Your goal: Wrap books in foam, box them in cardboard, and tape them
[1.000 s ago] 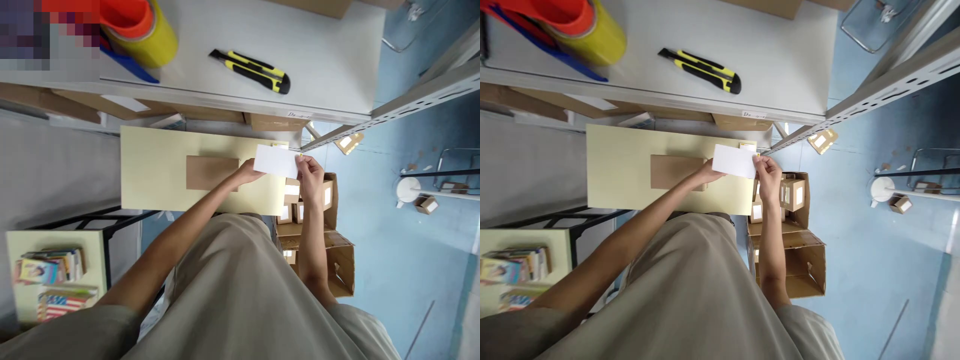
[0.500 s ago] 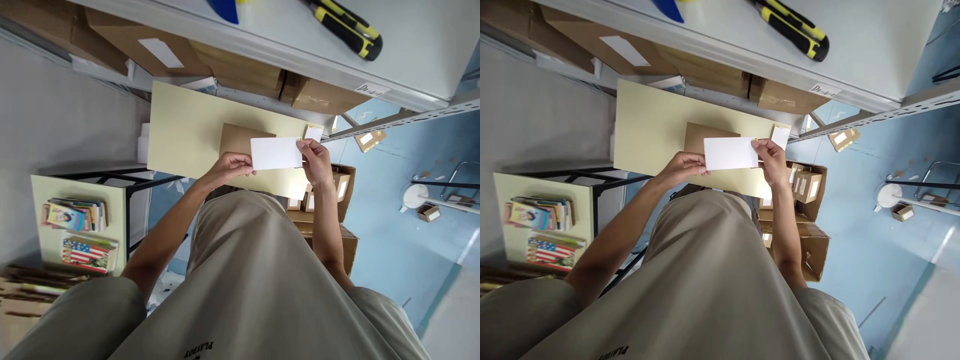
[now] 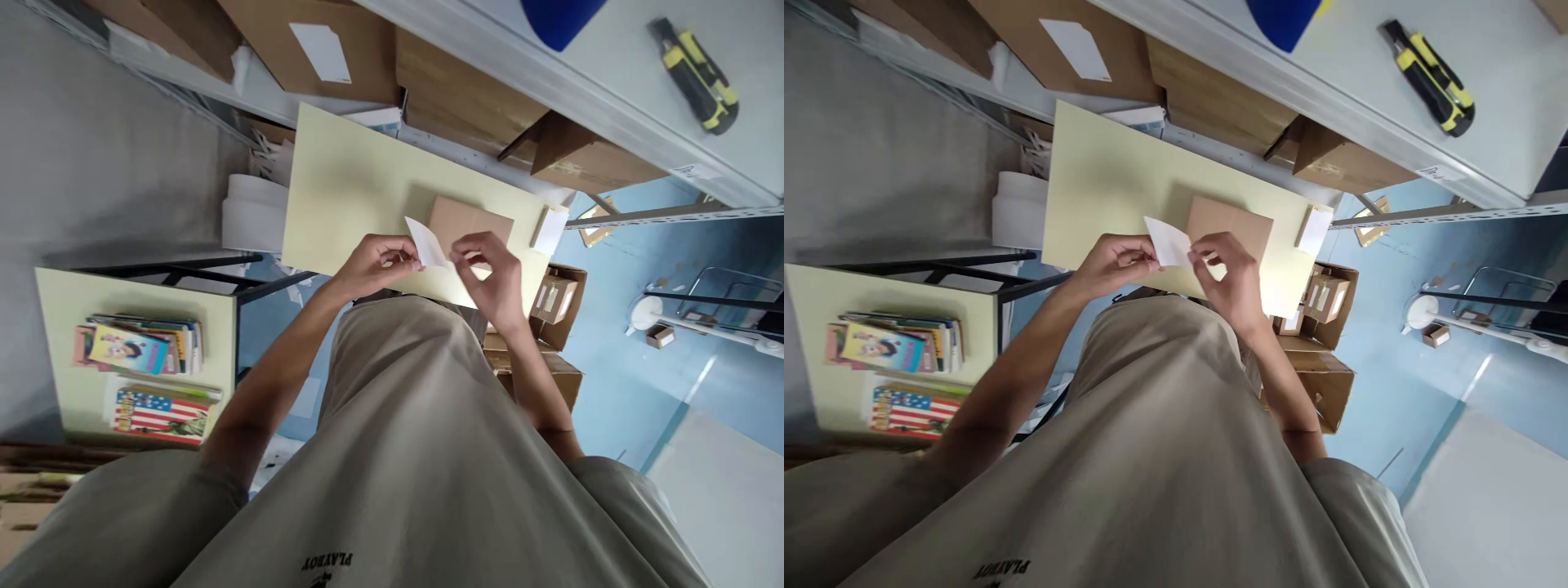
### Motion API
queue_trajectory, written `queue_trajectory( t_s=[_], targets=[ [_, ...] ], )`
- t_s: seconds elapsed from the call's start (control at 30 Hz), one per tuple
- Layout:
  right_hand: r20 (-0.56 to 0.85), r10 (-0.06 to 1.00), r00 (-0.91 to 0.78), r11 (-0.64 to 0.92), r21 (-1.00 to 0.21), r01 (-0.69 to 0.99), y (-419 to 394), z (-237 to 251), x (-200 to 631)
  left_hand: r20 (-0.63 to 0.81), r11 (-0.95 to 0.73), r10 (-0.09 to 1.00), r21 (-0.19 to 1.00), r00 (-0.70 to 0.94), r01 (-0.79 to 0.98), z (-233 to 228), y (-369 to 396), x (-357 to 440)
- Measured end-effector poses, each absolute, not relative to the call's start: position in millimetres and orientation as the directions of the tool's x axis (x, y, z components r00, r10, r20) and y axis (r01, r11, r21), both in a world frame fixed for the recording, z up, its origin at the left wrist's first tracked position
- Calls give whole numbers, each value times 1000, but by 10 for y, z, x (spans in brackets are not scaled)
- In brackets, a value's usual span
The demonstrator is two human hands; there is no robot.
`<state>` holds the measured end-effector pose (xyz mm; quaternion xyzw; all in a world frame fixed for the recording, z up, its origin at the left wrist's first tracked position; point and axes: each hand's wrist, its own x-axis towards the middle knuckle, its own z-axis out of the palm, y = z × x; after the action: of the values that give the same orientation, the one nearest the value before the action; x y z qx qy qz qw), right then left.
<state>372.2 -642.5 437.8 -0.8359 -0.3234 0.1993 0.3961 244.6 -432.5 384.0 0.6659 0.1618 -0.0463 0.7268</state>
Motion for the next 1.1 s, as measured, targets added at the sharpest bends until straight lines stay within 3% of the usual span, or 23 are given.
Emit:
queue_trajectory(
  t_s=[0.1, 0.5, 0.9, 1.03, 1.1],
  targets=[
    [-22, 781, 624, -405, -780, 478, -6101, 4451, 3304, -234, 76, 151, 971, 961, 225, 3840, -4046, 2221],
    [-7, 807, 590, -512, -505, 695, -5281, 4376, 2749, -170, 28, 75, 985, 983, 169, 3828, -3371, 1828],
    [-85, 790, 607, -573, -454, 682, -5007, 4380, 2664, -185, -4, 13, 983, 983, 185, 3750, -3055, 1799],
    [-64, 730, 681, -629, -453, 632, -4999, 4351, 2733, -205, -133, 13, 970, 979, 205, 3402, -2928, 1847],
    [-39, 681, 731, -652, -488, 581, -5027, 4348, 2796, -249, -246, 71, 934, 966, 259, 3134, -2781, 1883]
  ],
)
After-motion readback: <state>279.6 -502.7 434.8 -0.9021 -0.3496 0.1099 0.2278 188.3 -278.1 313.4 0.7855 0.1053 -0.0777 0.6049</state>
